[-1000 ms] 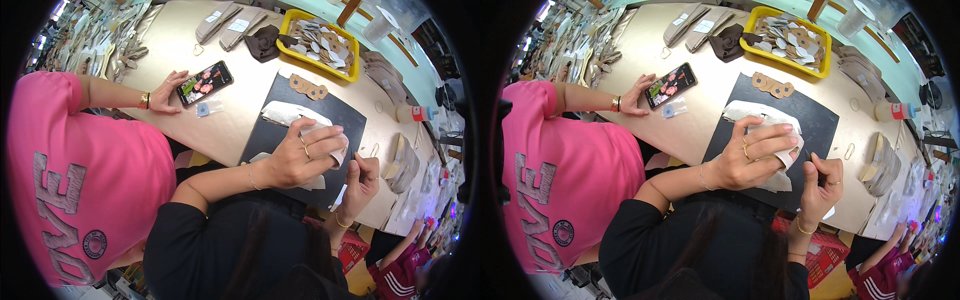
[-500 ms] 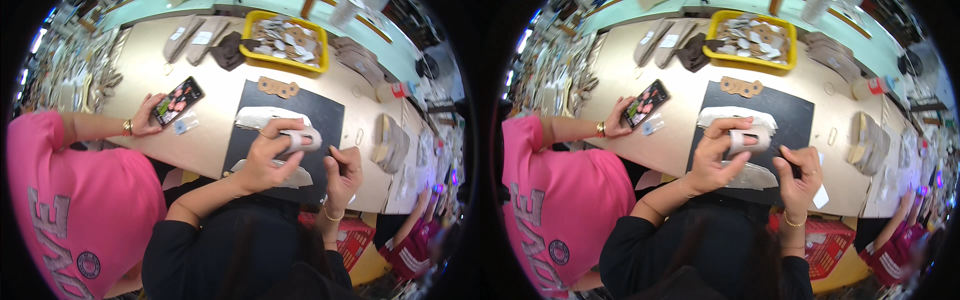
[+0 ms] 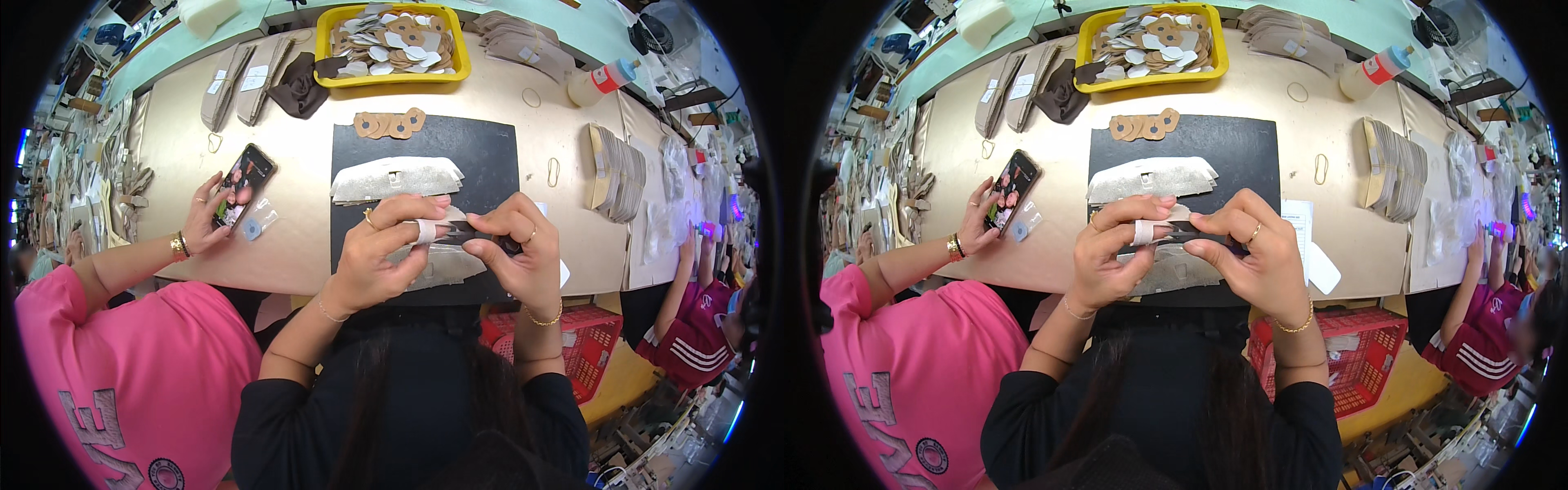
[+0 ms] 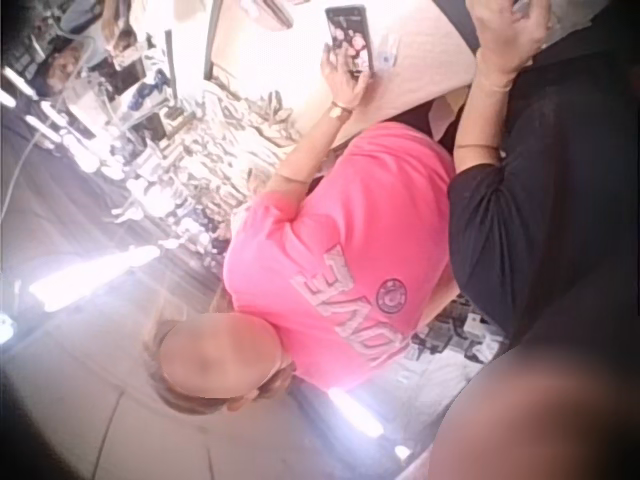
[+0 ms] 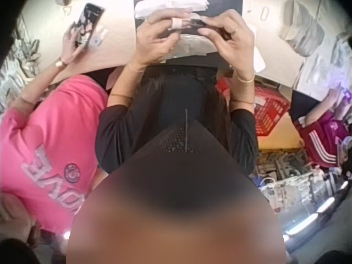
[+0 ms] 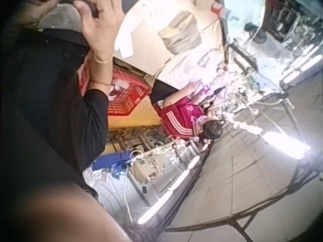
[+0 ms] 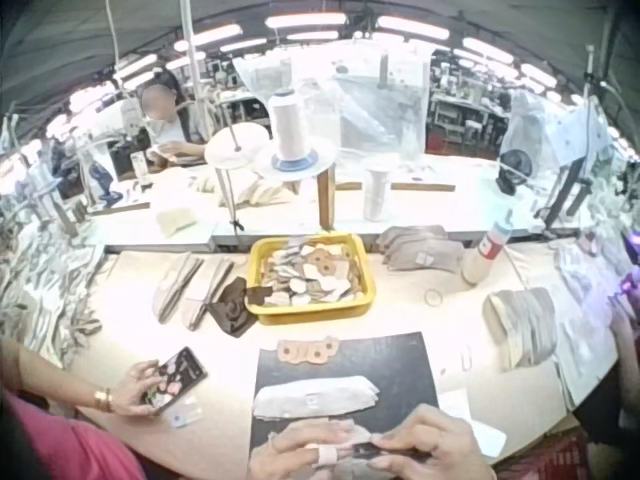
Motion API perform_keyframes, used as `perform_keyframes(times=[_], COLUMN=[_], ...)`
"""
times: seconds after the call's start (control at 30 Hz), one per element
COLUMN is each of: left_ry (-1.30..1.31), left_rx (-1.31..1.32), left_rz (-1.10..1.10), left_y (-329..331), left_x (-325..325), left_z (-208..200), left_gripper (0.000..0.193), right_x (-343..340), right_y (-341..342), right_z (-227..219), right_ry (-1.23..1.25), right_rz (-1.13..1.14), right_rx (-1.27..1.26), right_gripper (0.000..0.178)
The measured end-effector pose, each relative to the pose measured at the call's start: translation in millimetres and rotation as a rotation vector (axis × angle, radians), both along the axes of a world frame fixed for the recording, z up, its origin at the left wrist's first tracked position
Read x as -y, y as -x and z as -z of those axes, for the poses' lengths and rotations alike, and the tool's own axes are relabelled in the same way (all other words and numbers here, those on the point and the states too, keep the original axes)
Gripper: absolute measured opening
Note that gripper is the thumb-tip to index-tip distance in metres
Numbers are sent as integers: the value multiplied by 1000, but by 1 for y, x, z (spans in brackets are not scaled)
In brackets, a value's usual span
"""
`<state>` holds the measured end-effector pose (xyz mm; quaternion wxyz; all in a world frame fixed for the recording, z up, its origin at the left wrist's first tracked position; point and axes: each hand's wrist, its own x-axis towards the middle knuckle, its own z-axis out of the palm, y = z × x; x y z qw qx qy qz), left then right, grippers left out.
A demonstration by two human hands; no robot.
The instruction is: The person uses a small blade to trim the edges of small fabric pieces on a worktable. The person repeatedly picks up fabric pieces, trims them, and places them back on the table.
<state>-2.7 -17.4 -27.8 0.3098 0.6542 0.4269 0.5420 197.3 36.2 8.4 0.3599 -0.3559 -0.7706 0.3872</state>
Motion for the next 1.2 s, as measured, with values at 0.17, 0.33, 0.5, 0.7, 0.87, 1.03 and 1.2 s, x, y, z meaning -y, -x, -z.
perform_keyframes(times=[0.17,0.33,0.5,0.7,0.87,1.03,1.2], left_ry=[-68,-26,-17,-33,-51,-54,-55], left_rx=[-105,-26,-15,-35,-41,-97,-132], left_rz=[39,60,70,88,89,65,53], left_y=[7,7,8,8,9,10,10], left_x=[-2,-2,-1,-2,-2,-1,0], left_z=[-6,-7,-7,-7,-7,-9,-11], left_gripper=[28,30,30,29,27,25,26], right_x=[-2,-2,-2,-2,-3,-5,-5], right_y=[-2,-1,-3,-3,-1,-1,-1], right_z=[-3,-1,-1,-7,-7,-5,-5], right_ry=[24,13,3,39,16,-7,8], right_rz=[-29,-48,-49,-51,-78,-92,-93], right_rx=[33,-8,-6,-1,2,0,-17], right_gripper=[24,20,19,20,21,20,20])
